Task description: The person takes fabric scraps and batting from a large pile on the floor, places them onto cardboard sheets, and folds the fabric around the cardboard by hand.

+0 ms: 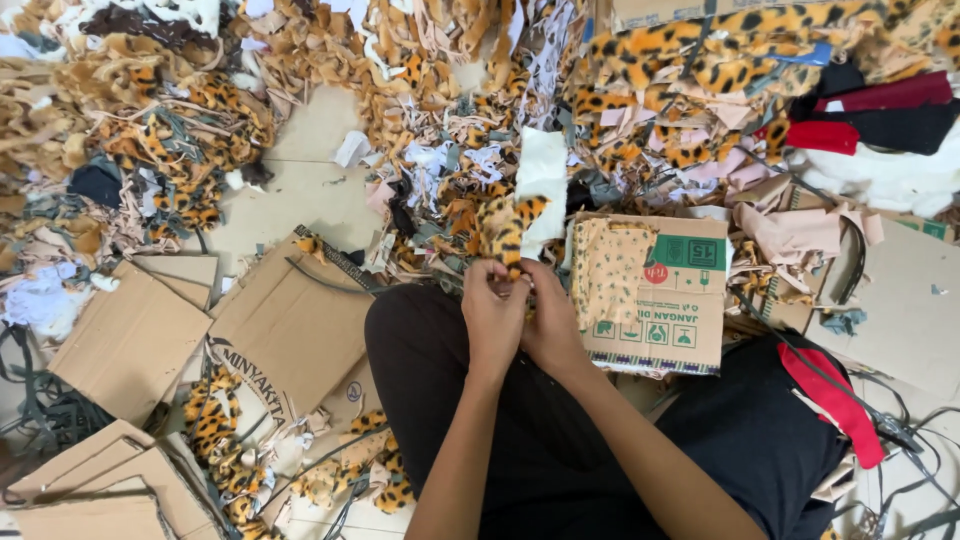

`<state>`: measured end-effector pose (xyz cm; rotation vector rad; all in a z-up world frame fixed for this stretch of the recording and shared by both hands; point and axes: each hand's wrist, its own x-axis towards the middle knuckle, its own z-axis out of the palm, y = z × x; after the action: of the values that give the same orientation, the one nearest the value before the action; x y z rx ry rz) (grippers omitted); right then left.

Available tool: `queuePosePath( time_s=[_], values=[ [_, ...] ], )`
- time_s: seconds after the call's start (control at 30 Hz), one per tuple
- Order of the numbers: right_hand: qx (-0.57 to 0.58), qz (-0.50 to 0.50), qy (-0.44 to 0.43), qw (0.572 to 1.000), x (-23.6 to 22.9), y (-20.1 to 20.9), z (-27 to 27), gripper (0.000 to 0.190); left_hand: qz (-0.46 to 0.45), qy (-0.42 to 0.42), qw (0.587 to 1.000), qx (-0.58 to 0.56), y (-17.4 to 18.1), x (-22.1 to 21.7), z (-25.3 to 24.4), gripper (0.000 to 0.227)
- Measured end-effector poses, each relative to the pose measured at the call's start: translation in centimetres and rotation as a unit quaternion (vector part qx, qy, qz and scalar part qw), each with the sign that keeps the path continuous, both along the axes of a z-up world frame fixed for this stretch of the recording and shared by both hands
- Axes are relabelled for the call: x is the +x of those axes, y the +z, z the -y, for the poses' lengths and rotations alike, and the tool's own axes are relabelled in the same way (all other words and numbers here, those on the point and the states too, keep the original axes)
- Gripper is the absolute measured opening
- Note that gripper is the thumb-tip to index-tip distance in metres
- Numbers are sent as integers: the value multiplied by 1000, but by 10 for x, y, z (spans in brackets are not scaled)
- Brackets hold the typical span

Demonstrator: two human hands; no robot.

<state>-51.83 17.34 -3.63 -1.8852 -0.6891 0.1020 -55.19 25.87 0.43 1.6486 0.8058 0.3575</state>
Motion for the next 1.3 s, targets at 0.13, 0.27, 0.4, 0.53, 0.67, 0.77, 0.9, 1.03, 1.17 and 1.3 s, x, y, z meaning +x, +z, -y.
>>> queuePosePath(
  time_s=[0.13, 0.27, 0.4, 0.53, 0.67, 0.77, 0.9, 1.03, 1.17, 1.3],
  values=[
    [-42, -105, -42, 993, 4, 15, 37, 22, 15, -84, 993, -76, 35, -9, 7, 31],
    [56, -271, -22, 961, 3, 29, 67, 16, 19, -159, 982, -102, 26, -10, 14, 42],
    [86, -366, -55, 925, -5, 39, 76, 19, 5, -203, 970, -131, 27, -14, 33, 42],
    [73, -340, -94, 933, 0, 7, 103, 23, -51, -171, 982, -56, -25, -20, 28, 41],
    [41, -322, -131, 937, 11, -3, 124, 22, -152, -190, 965, 97, -38, -25, 17, 41],
    [-13, -310, -124, 943, 6, -16, 126, 26, -218, -263, 929, 142, -47, -21, 22, 53],
    [-69, -270, -92, 956, -8, -16, 105, 32, -254, -324, 871, 269, -100, -11, 28, 32],
    [-85, -246, -86, 962, -6, -3, 101, 34, -206, -271, 902, 265, -63, -13, 29, 23],
    [-62, -238, -53, 968, -2, 20, 99, 46, -88, -207, 973, 50, -35, -23, 26, 31],
    [13, -274, -11, 962, -4, 37, 99, 44, 24, -200, 972, -121, -42, -16, 30, 28]
  ],
)
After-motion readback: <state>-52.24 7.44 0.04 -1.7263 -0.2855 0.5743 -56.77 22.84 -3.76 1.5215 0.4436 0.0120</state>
